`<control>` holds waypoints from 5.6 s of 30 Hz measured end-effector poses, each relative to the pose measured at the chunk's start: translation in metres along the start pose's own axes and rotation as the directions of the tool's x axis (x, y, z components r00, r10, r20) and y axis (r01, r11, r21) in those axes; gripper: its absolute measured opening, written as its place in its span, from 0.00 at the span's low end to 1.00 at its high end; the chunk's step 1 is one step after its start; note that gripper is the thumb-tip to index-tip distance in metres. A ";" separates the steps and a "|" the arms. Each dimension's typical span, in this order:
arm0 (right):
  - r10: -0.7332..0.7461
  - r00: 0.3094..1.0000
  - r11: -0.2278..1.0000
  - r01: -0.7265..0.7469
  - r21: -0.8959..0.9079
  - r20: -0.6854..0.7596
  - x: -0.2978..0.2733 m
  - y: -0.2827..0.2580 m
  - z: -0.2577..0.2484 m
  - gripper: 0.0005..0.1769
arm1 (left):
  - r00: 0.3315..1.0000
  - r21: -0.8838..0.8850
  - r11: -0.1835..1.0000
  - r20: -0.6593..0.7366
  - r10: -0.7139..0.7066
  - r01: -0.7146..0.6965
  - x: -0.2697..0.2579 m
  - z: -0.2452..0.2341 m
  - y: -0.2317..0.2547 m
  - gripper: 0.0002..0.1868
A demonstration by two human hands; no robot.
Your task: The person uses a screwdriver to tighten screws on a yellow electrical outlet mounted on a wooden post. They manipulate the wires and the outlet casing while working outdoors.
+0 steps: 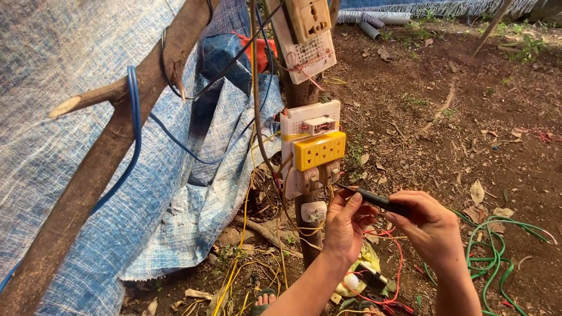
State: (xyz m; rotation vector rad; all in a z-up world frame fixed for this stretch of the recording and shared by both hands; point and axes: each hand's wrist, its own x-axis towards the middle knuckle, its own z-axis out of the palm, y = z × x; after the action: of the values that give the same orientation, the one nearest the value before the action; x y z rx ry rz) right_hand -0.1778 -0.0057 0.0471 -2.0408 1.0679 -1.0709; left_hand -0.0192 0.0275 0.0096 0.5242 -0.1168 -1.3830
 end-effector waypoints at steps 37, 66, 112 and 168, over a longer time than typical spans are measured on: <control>-0.018 0.996 0.988 0.032 0.154 -0.093 -0.003 -0.016 0.026 0.19 | 0.985 0.088 0.989 -0.123 0.125 -0.115 0.010 0.000 -0.002 0.09; -0.224 0.958 0.959 0.185 -0.213 -0.177 -0.013 -0.010 0.030 0.14 | 0.999 -0.099 0.995 -0.048 0.011 -0.016 0.007 0.001 0.005 0.15; -0.167 0.964 0.980 0.140 -0.139 -0.207 -0.001 -0.016 0.021 0.13 | 0.986 -0.061 0.998 -0.161 -0.038 0.028 0.025 0.015 -0.011 0.13; -0.176 0.961 0.982 0.187 0.035 -0.214 -0.006 -0.014 0.031 0.13 | 0.988 -0.047 0.992 -0.106 0.110 -0.115 -0.009 0.022 0.003 0.12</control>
State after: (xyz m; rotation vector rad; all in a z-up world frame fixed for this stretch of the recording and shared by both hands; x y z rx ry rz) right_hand -0.1478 0.0104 0.0397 -2.0461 0.9530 -1.4212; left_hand -0.0269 0.0296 0.0323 0.5359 -0.0256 -1.2433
